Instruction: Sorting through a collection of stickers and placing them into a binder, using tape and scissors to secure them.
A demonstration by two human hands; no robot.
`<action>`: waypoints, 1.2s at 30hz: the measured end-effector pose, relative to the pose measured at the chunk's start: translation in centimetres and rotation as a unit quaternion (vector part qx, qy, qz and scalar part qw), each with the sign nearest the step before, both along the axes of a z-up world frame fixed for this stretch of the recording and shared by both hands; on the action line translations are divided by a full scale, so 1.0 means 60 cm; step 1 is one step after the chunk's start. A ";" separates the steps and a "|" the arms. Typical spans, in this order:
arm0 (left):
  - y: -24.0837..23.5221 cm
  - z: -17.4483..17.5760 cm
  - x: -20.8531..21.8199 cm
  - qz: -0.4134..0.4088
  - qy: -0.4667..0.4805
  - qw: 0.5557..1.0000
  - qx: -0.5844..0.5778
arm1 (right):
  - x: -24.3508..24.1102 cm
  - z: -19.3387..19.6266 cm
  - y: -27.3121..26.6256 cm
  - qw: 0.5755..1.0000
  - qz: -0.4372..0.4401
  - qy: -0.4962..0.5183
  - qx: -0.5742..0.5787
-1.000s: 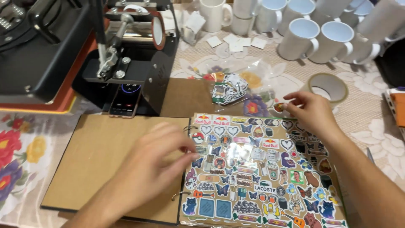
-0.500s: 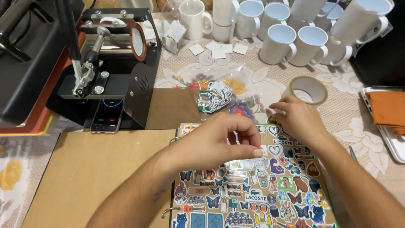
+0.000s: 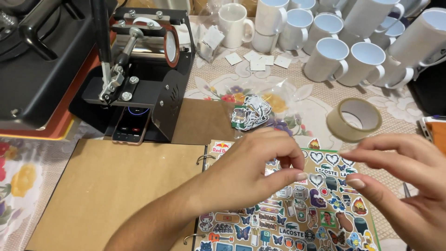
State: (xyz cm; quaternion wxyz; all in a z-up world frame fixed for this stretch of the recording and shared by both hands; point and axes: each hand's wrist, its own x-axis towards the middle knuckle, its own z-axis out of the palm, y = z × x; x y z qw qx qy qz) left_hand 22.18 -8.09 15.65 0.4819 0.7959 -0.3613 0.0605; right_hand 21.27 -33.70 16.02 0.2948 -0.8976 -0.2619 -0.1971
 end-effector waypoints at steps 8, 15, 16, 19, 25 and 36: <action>-0.005 0.019 -0.037 0.037 -0.176 0.983 0.022 | -0.006 0.016 -0.011 0.982 0.086 -0.144 -0.081; -0.004 0.026 -0.048 0.048 -0.209 0.977 0.002 | -0.026 0.001 -0.004 0.981 0.062 -0.175 -0.051; -0.005 0.026 -0.048 0.048 -0.209 0.977 0.002 | -0.025 0.004 -0.001 0.981 0.062 -0.175 -0.051; -0.005 0.027 -0.050 0.050 -0.205 0.978 0.005 | -0.025 0.013 0.007 0.975 0.066 -0.201 -0.069; -0.004 0.029 -0.051 0.046 -0.207 0.977 -0.002 | -0.030 0.020 0.020 0.975 0.072 -0.204 -0.058; 0.006 0.033 -0.040 0.101 -0.173 0.970 -0.136 | -0.021 -0.007 -0.003 0.977 0.054 0.090 0.183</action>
